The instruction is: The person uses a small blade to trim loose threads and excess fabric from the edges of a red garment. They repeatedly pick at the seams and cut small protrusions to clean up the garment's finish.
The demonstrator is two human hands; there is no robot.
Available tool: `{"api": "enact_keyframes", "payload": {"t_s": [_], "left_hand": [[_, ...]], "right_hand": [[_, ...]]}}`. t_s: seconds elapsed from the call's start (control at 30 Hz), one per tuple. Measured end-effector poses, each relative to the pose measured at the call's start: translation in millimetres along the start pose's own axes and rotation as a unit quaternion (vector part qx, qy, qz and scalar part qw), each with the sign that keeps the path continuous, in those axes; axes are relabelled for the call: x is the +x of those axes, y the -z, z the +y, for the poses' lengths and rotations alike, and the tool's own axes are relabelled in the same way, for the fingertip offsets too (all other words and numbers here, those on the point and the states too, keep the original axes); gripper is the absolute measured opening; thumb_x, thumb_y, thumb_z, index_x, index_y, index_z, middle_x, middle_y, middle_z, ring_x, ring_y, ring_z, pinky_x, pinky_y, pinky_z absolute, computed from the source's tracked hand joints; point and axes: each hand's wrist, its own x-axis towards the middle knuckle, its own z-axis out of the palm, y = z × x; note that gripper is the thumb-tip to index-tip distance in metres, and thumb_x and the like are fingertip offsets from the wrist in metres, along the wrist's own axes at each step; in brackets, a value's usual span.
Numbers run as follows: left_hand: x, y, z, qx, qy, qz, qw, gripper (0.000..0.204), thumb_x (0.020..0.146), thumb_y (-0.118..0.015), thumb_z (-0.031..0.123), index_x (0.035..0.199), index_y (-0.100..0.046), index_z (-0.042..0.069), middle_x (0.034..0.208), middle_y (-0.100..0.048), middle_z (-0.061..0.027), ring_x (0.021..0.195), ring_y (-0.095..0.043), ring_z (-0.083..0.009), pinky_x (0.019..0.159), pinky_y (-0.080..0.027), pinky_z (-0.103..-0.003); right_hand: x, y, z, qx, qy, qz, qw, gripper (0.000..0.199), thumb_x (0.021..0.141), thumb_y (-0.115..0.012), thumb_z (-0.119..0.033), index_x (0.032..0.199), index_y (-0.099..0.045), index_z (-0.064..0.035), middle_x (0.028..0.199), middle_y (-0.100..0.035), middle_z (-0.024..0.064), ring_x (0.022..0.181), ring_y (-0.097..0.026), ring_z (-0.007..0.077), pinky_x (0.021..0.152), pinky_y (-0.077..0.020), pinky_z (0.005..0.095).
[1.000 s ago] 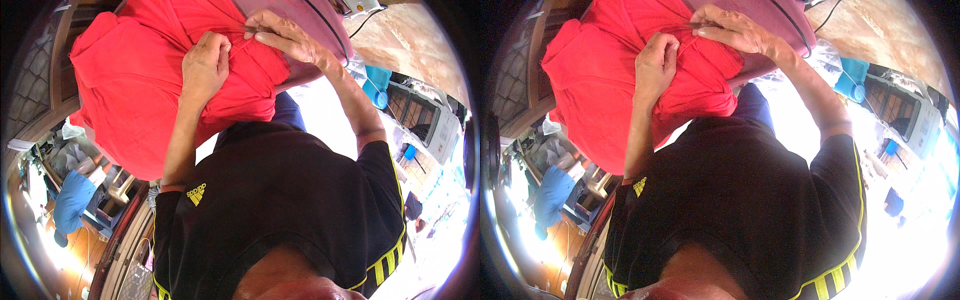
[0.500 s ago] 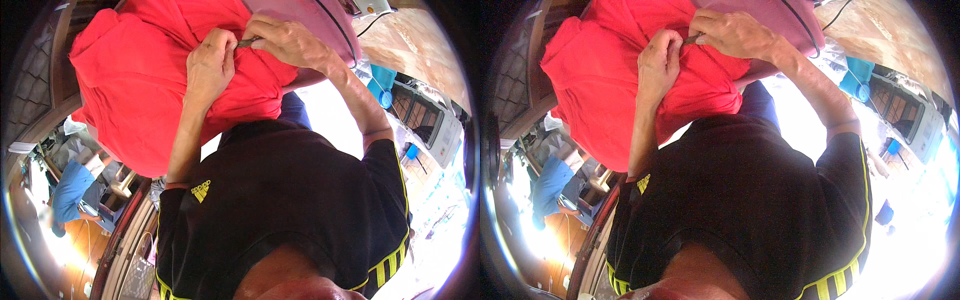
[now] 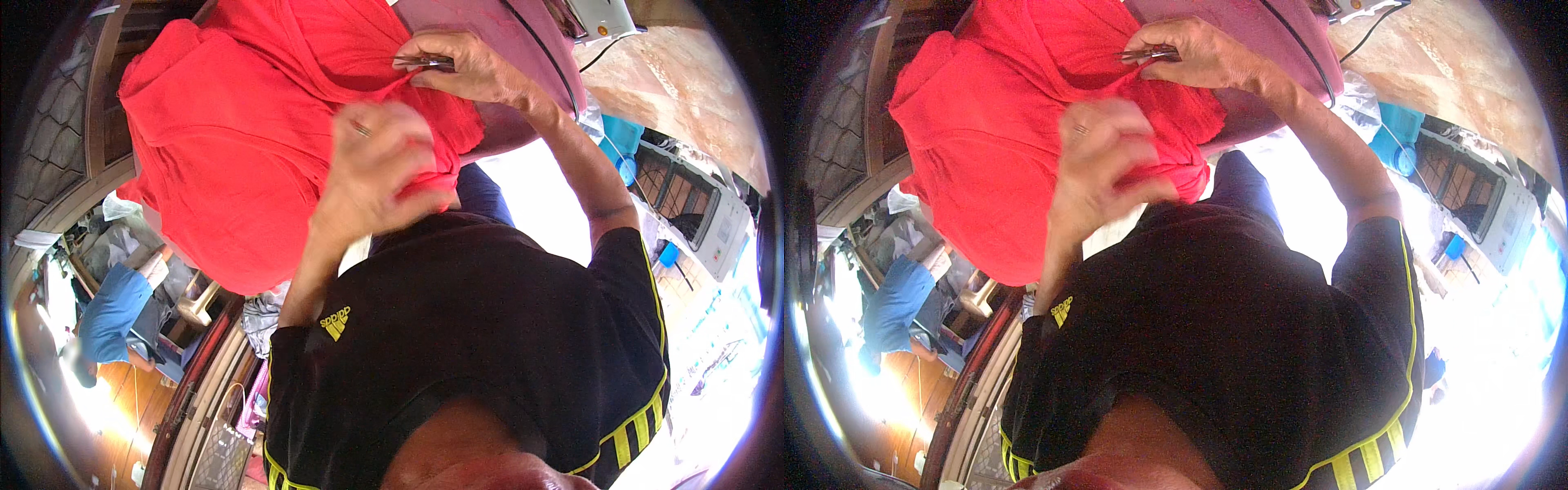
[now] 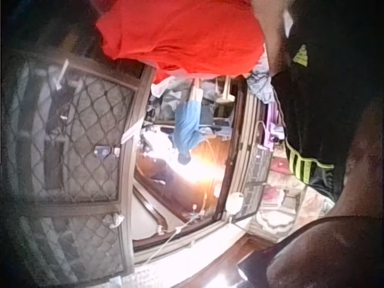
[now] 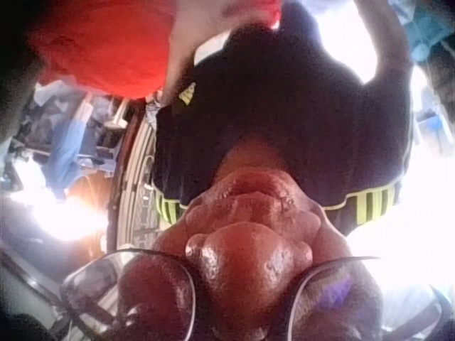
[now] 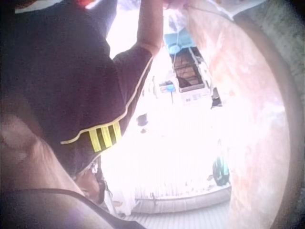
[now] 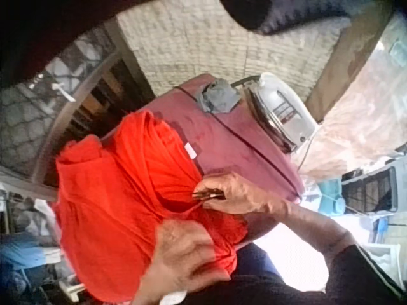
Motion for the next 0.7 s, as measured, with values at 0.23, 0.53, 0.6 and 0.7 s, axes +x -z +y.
{"api": "enact_keyframes", "payload": {"t_s": [0.23, 0.53, 0.6, 0.7], "left_hand": [[23.4, -4.3, -65.4, 0.110, 0.209, 0.013, 0.972, 0.040, 0.079, -0.079, 0.038, 0.108, -0.070, 0.011, 0.100, -0.072, -0.0091, 0.093, -0.064, -0.0276, 0.095, -0.035, -0.044], [19.1, -7.3, -76.9, -0.048, 0.257, 0.050, 0.964, 0.020, 0.086, -0.075, 0.030, 0.099, -0.075, 0.015, 0.089, -0.074, -0.0036, 0.079, -0.062, -0.0219, 0.095, -0.034, -0.038], [17.4, -6.3, -77.5, -0.056, 0.269, 0.042, 0.961, 0.019, 0.088, -0.073, 0.030, 0.099, -0.075, 0.015, 0.088, -0.075, -0.0032, 0.078, -0.061, -0.0207, 0.095, -0.034, -0.037], [19.3, -6.1, -76.4, -0.051, 0.287, 0.030, 0.956, 0.019, 0.089, -0.071, 0.030, 0.100, -0.075, 0.015, 0.085, -0.074, -0.0032, 0.076, -0.060, -0.0195, 0.096, -0.034, -0.036]], "right_hand": [[23.1, 4.8, 3.3, 0.091, -0.029, -0.030, 0.995, 0.020, 0.092, -0.067, -0.004, 0.111, -0.065, 0.0025, 0.104, -0.065, 0.0061, 0.101, -0.063, 0.0108, 0.090, -0.0511, 0.0267], [37.5, 6.0, -3.9, -0.013, 0.003, 0.170, 0.985, 0.013, 0.093, -0.068, -0.007, 0.105, -0.068, -0.0025, 0.093, -0.068, 0.0034, 0.091, -0.062, 0.0099, 0.083, -0.0506, 0.0267], [19.4, 17.4, -10.7, -0.077, -0.030, 0.192, 0.978, 0.015, 0.093, -0.069, -0.011, 0.107, -0.067, -0.0033, 0.099, -0.070, 0.0055, 0.091, -0.063, 0.0114, 0.084, -0.0518, 0.0281], [-6.0, -14.5, -23.7, -0.005, 0.031, 0.202, 0.979, 0.016, 0.094, -0.070, -0.014, 0.105, -0.067, -0.0029, 0.096, -0.069, 0.0051, 0.086, -0.062, 0.0105, 0.079, -0.0513, 0.0259]]}}
